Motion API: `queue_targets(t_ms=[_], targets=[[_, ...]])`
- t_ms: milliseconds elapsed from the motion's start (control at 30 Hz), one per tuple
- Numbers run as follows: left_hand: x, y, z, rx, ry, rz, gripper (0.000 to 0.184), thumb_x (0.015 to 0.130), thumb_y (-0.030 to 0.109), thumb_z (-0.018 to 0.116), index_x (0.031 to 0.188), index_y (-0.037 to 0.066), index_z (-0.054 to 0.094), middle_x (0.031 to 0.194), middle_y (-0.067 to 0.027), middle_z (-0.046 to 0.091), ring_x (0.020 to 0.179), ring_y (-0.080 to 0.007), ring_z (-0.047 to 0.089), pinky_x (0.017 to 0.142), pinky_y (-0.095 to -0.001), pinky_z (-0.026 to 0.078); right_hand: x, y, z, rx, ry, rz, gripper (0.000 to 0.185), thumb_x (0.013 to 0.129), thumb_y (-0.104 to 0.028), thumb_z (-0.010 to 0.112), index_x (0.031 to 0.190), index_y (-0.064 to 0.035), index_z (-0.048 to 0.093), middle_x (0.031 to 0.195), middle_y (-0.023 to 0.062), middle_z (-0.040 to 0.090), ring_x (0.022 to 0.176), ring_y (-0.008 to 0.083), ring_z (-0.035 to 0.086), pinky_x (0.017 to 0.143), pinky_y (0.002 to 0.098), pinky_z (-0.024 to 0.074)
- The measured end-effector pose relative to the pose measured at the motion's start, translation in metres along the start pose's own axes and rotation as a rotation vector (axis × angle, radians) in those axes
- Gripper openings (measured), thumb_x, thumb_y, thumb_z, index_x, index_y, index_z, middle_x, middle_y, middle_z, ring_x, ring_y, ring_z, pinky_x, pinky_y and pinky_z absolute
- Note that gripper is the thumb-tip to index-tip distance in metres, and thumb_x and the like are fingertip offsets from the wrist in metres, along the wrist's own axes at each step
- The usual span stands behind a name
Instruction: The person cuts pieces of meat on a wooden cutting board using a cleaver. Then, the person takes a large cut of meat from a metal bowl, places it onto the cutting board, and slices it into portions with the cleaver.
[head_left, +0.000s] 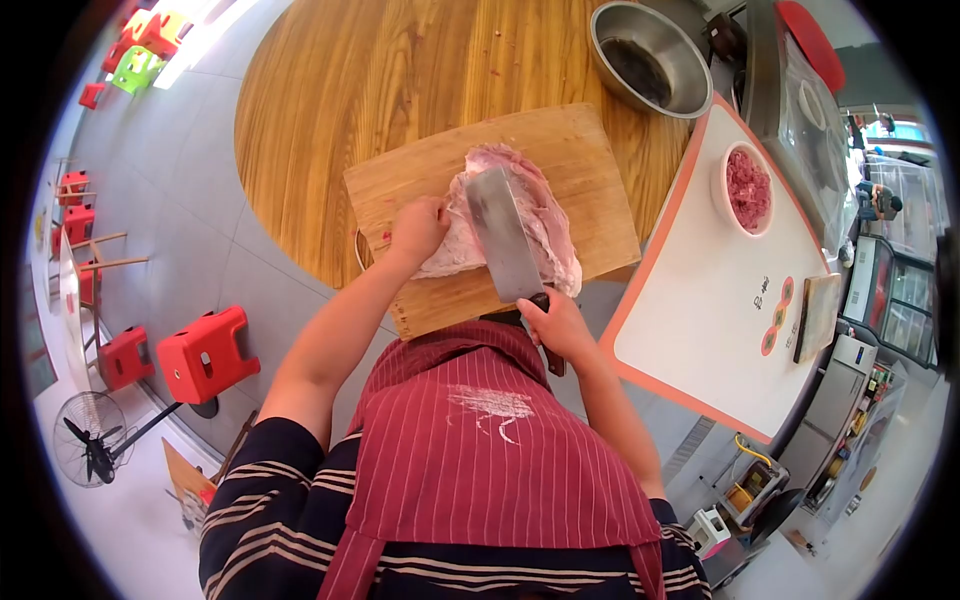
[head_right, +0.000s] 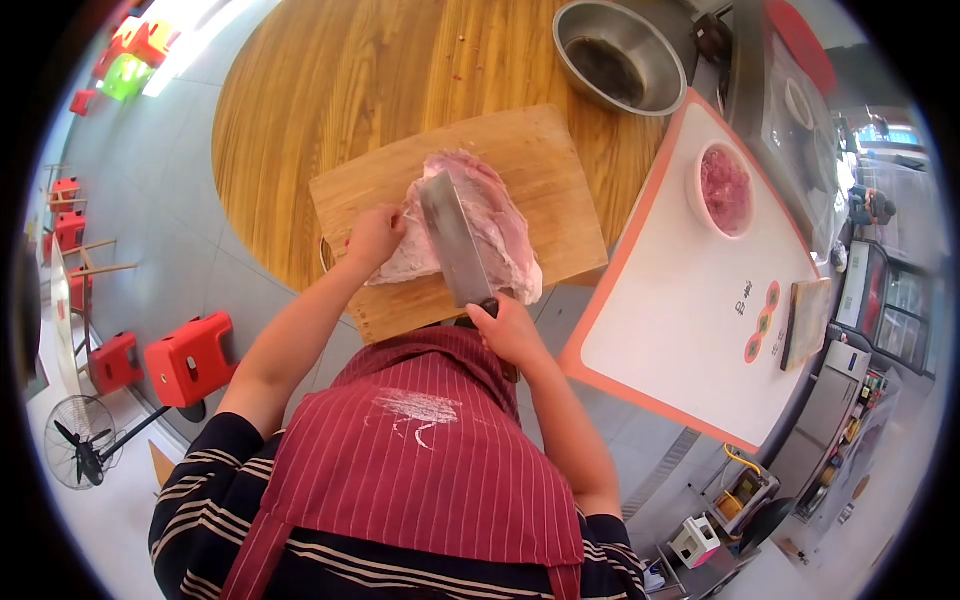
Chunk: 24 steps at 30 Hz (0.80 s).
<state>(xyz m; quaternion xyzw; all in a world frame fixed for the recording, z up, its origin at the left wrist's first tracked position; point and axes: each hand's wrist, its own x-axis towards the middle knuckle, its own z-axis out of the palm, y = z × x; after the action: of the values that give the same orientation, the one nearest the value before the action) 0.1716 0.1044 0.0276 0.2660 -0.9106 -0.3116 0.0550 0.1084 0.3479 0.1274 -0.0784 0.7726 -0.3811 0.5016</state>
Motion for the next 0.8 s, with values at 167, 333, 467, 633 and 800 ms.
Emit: queue_targets(t_ms=[167, 333, 467, 633, 800], targets=[[-0.003, -0.005, 0.001, -0.075, 0.054, 0.001, 0.01, 0.07, 0.011, 0.054, 0.068, 0.001, 0.057, 0.071, -0.0169, 0.058, 0.068, -0.0335, 0.056, 0.062, -0.0407, 0.044, 0.011, -0.006, 0.007, -0.018, -0.125, 0.002, 0.025, 0.083, -0.022, 0.056, 0.08, 0.0017, 0.051, 0.057, 0.0055, 0.053, 0.044, 0.0126, 0.049, 0.043, 0.028, 0.04], [-0.01, -0.001, -0.002, -0.103, 0.16, 0.012, 0.01, 0.07, 0.01, 0.056, 0.071, 0.002, 0.059, 0.07, -0.0162, 0.058, 0.065, -0.0322, 0.056, 0.059, -0.0395, 0.044, 0.023, -0.01, 0.019, 0.043, -0.13, 0.011, 0.024, 0.083, -0.022, 0.056, 0.078, 0.0011, 0.05, 0.055, 0.0051, 0.051, 0.042, 0.013, 0.049, 0.041, 0.0278, 0.0398], [-0.012, -0.005, -0.004, -0.101, 0.093, -0.01, 0.01, 0.07, 0.011, 0.057, 0.074, 0.002, 0.06, 0.071, -0.0151, 0.059, 0.066, -0.0302, 0.057, 0.06, -0.0376, 0.045, 0.057, -0.019, 0.038, 0.063, -0.097, -0.055, 0.025, 0.083, -0.023, 0.056, 0.078, 0.0013, 0.049, 0.052, 0.0045, 0.049, 0.041, 0.0136, 0.049, 0.04, 0.0277, 0.0402], [-0.013, -0.013, 0.001, -0.154, 0.148, -0.01, 0.011, 0.071, 0.011, 0.057, 0.077, 0.002, 0.062, 0.073, -0.0152, 0.059, 0.068, -0.0292, 0.058, 0.061, -0.0361, 0.046, 0.061, -0.017, 0.049, 0.084, -0.069, -0.08, 0.026, 0.084, -0.023, 0.055, 0.078, 0.0018, 0.049, 0.052, 0.0053, 0.05, 0.041, 0.0142, 0.049, 0.04, 0.0291, 0.0409], [-0.013, -0.013, 0.001, -0.2, 0.094, -0.041, 0.011, 0.071, 0.01, 0.057, 0.077, 0.002, 0.062, 0.072, -0.0153, 0.059, 0.066, -0.0288, 0.058, 0.06, -0.0344, 0.046, 0.036, -0.008, 0.049, 0.031, -0.106, -0.042, 0.025, 0.084, -0.023, 0.054, 0.077, 0.0011, 0.05, 0.051, 0.0061, 0.049, 0.04, 0.0153, 0.05, 0.039, 0.0301, 0.0405]])
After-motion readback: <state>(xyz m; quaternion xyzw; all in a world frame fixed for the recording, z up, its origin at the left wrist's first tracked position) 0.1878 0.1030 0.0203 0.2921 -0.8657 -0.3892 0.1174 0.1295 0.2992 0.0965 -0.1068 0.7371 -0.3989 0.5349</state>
